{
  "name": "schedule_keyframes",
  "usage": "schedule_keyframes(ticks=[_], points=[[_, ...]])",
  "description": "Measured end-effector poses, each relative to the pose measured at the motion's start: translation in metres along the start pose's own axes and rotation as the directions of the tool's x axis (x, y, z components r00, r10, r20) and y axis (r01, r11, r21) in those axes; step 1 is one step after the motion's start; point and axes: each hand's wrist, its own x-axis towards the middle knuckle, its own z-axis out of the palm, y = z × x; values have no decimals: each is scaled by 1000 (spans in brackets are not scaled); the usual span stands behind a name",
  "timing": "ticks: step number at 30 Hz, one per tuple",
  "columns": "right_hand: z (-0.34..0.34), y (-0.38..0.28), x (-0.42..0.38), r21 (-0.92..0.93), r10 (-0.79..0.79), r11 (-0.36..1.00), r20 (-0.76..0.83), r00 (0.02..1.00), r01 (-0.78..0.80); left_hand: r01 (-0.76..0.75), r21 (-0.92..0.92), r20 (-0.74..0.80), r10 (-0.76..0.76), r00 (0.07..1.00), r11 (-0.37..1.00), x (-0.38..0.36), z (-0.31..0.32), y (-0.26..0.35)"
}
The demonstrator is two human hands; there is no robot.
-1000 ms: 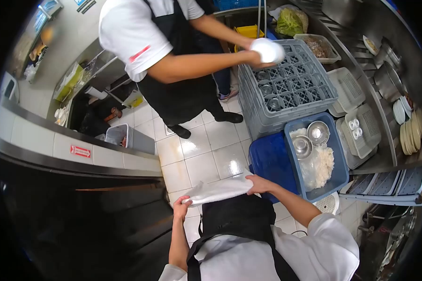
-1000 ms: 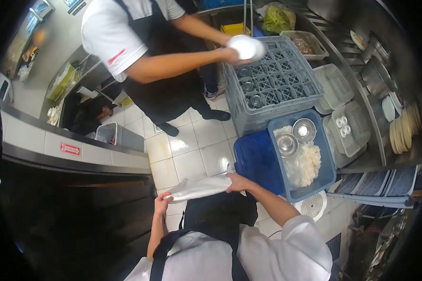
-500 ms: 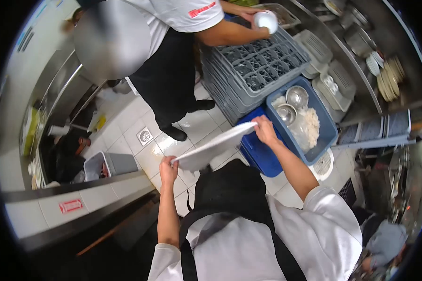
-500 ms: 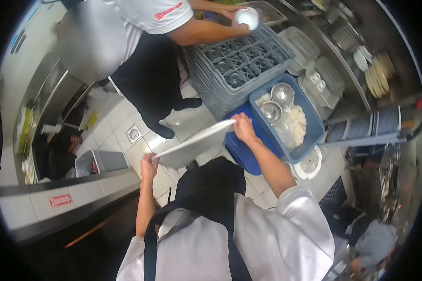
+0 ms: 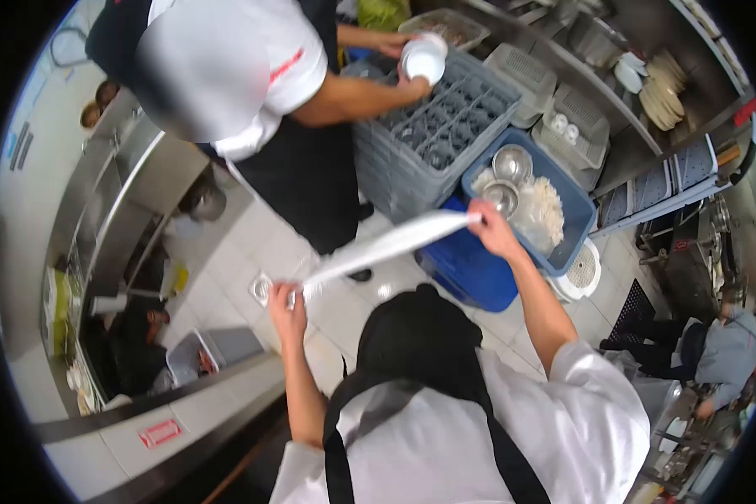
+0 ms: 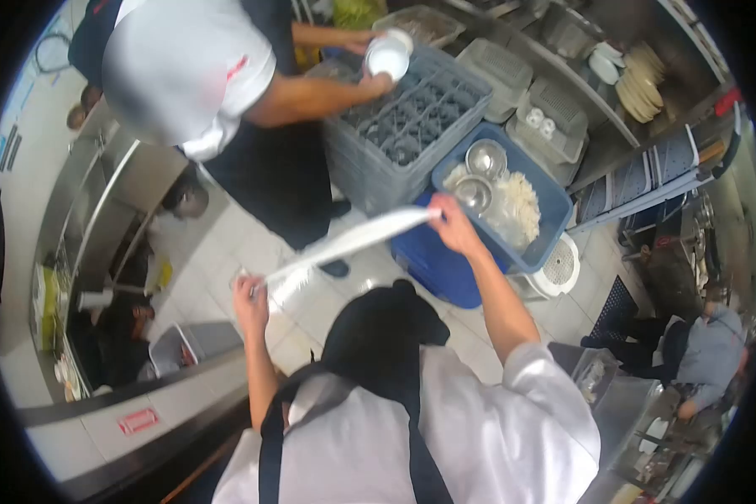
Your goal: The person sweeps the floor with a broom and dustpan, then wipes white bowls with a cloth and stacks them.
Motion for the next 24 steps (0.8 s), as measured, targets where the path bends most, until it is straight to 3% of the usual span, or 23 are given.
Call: schedule_keyframes(ticks=[1,3,4,5,6,7,9,10,12,13,15,17,19,22,24], points=[[-21,-21,-9,182,53,980,163,985,-82,94,-116,10,-94,996,989,-3,-20,9],[-70,-98,-22,117,-2,991,512,859,-67,226,-415,-70,-278,958,881,-17,-59,11],[-93,-140,-25,188,-40,978,605,795,-94,216,-569,-113,-336,935,794,-23,-81,10],[-108,-173,-27,252,-81,958,692,717,-135,176,-769,-161,-453,877,614,-22,-92,18],[-112,-190,-28,413,-250,907,693,676,-87,5,-903,-198,-427,882,430,-18,-102,21],[-111,-203,-25,562,-417,826,659,626,-41,-59,-944,-199,-420,885,324,-9,-106,20],[-95,-230,-9,695,-571,719,582,579,10,17,-956,130,-374,918,-293,23,-94,66],[-85,-247,12,626,-571,760,514,640,176,104,-994,109,-390,914,-34,56,-40,98],[-30,-259,16,539,-550,786,390,739,301,136,-938,72,-204,976,320,61,1,141],[-13,-257,17,481,-523,810,336,783,334,40,-944,65,65,996,329,68,17,162],[8,-249,20,511,-490,800,257,833,313,183,-920,276,243,930,346,75,38,182],[2,-243,22,509,-417,823,237,878,253,341,-910,363,59,930,234,74,44,203],[-4,-239,20,511,-155,859,332,930,-39,359,-907,358,-44,932,222,81,44,203],[-10,-233,18,404,-62,908,389,919,-110,500,-857,500,-36,865,126,75,34,191],[-9,-228,16,337,-122,941,299,946,15,351,-832,427,92,900,429,68,26,200]])
